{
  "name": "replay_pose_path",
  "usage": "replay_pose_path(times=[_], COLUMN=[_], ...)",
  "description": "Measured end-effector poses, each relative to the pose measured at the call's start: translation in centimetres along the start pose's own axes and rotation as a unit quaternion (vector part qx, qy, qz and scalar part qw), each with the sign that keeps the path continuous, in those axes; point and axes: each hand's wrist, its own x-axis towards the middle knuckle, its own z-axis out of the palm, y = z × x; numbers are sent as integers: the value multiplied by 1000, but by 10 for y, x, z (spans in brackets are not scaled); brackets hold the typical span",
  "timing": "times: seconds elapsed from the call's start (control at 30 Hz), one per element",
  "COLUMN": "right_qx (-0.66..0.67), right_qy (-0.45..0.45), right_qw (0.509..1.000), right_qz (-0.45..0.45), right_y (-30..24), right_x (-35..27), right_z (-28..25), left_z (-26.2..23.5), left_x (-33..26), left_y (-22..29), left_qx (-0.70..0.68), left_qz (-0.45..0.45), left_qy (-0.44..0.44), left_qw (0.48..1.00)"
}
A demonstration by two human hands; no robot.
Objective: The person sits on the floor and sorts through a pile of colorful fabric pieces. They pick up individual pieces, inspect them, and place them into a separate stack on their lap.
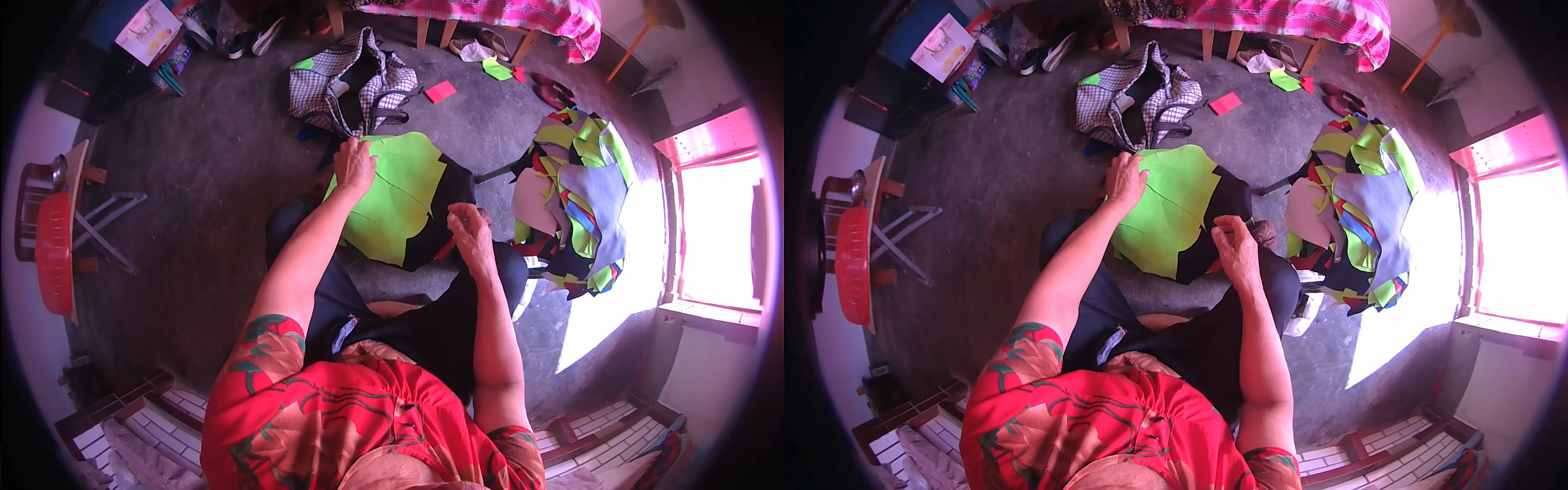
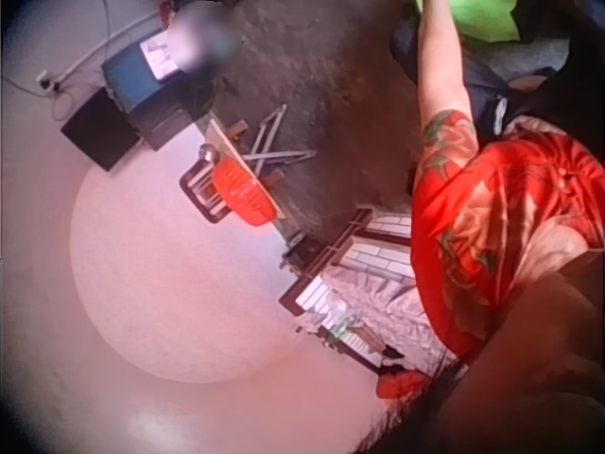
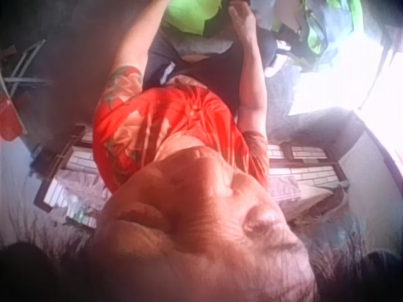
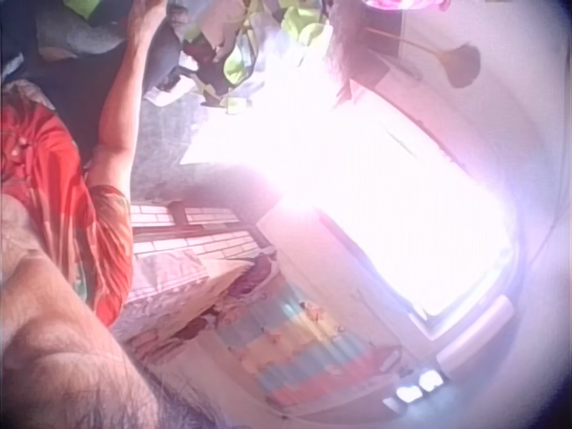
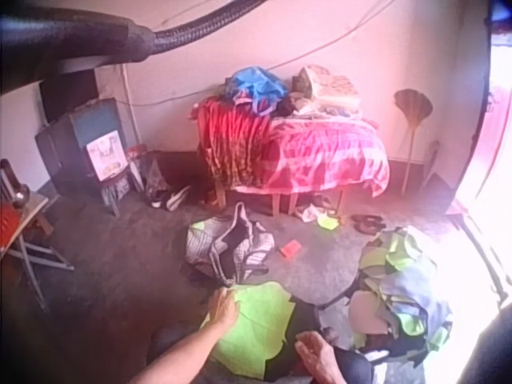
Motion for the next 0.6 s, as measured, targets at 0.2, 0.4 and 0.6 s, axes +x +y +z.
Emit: replay_pose_path(times=[0.2, 0.4, 0.6], right_qx=[2, 33, 67], right_qy=[-3, -20, -25], right_qw=[1000, 999, 997], right_qz=[11, 30, 33], right_y=[1, -12, -13], right_x=[1, 2, 3], right_z=[1, 1, 3], left_z=[11, 16, 23], left_x=[12, 22, 31], left_y=[-8, -9, -13], left_qx=[47, 28, -11], left_qz=[-88, -111, -105], left_qy=[-7, 5, 56], left_qw=[995, 993, 993])
